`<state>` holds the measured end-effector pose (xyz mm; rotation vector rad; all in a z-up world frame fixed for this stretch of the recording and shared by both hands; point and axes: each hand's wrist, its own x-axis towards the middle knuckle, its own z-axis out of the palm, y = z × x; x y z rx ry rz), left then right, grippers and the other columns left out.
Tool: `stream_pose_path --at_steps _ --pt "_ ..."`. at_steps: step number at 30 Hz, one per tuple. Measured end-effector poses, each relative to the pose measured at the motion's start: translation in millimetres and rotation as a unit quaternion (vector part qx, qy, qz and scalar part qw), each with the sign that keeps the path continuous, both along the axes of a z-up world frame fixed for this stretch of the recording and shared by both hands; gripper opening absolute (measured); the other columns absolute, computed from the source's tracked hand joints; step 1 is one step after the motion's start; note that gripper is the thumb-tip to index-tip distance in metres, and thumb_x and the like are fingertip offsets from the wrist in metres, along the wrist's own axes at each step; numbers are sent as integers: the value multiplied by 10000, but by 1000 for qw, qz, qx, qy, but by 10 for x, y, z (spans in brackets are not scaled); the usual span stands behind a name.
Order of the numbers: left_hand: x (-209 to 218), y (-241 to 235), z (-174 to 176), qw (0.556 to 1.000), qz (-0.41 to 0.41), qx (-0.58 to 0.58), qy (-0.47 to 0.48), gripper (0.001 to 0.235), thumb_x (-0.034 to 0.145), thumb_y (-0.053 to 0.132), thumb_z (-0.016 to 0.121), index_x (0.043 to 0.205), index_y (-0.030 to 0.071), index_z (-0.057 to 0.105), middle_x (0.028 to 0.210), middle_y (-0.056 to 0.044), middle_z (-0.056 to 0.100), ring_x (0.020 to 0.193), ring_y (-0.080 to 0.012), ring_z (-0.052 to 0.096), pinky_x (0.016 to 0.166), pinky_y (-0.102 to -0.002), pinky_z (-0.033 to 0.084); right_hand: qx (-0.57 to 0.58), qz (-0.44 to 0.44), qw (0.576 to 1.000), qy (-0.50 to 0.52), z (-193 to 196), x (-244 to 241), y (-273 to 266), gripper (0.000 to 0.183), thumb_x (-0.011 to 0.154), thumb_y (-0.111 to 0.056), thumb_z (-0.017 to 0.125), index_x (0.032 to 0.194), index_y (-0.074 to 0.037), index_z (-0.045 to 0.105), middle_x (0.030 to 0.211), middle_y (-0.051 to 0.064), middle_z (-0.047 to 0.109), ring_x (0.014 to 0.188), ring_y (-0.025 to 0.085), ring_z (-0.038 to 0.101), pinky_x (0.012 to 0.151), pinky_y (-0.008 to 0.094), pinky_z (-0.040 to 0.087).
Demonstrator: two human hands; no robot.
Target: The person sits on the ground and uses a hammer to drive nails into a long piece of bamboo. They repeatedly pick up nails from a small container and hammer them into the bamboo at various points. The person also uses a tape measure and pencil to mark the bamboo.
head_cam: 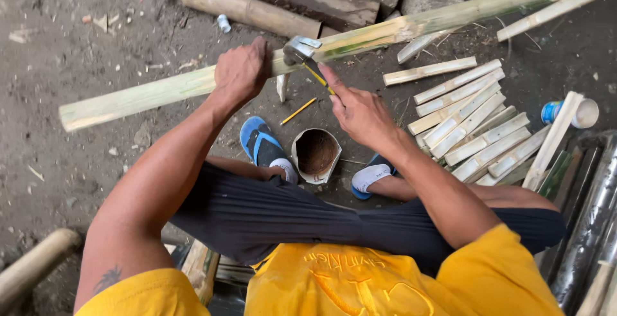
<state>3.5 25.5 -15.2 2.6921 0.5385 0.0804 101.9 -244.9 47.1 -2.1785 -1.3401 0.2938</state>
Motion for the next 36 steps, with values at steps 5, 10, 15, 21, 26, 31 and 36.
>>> stream_pose_path --at_steps 5,10,15,21,26,31,36 --pt "-19 -67 165 989 -110 86 -40 656 806 670 692 940 34 606 750 -192 716 645 -406 701 512 -557 526 25 -2 999 46 -563 369 -628 517 964 -197 651 1466 -163 534 1167 216 721 984 406 731 803 468 600" --pt "226 -233 423 983 -8 17 183 597 849 699 705 1024 130 670 784 -110 737 618 -286 692 537 -458 557 -203 -61 977 32 -1525 675 -1282 386 924 -412 702 1210 -153 681 1060 159 756 941 421 704 781 544 550" --pt "653 -322 706 991 -55 40 116 658 799 678 780 1105 111 644 747 -91 715 561 -236 680 519 -405 540 -379 -127 915 56 -2462 904 -1592 461 935 -484 685 1258 -155 669 1049 192 737 1005 403 699 875 532 542" --pt "1552 -1038 381 989 -96 -6 109 588 835 626 800 1015 102 603 767 -98 699 583 -281 664 544 -446 532 -291 -169 935 114 -3052 1182 -1752 405 949 -400 696 1284 -173 677 1229 173 664 1157 375 641 980 491 522" --pt "2200 -1399 -13 985 -117 -58 116 555 847 534 782 1108 91 571 864 -117 688 691 -308 711 557 -464 572 -190 -236 947 109 -3342 1832 -1415 542 911 -181 700 1430 -118 561 1311 201 598 1178 423 585 982 501 495" --pt "2012 -1266 -185 982 -163 -33 91 651 810 564 771 1176 73 553 1001 -131 671 773 -340 729 585 -484 573 -288 -223 931 22 -3720 2384 -1226 379 966 -112 677 1339 -105 615 1320 193 608 1259 386 583 1034 491 495" --pt "1910 -1173 -98 978 -160 -14 137 787 868 719 652 1332 101 502 1028 -158 666 785 -352 724 584 -483 581 -371 -176 912 -7 -3819 2533 -1283 358 936 -203 736 1272 -108 657 1364 153 618 1365 326 532 1145 448 443"
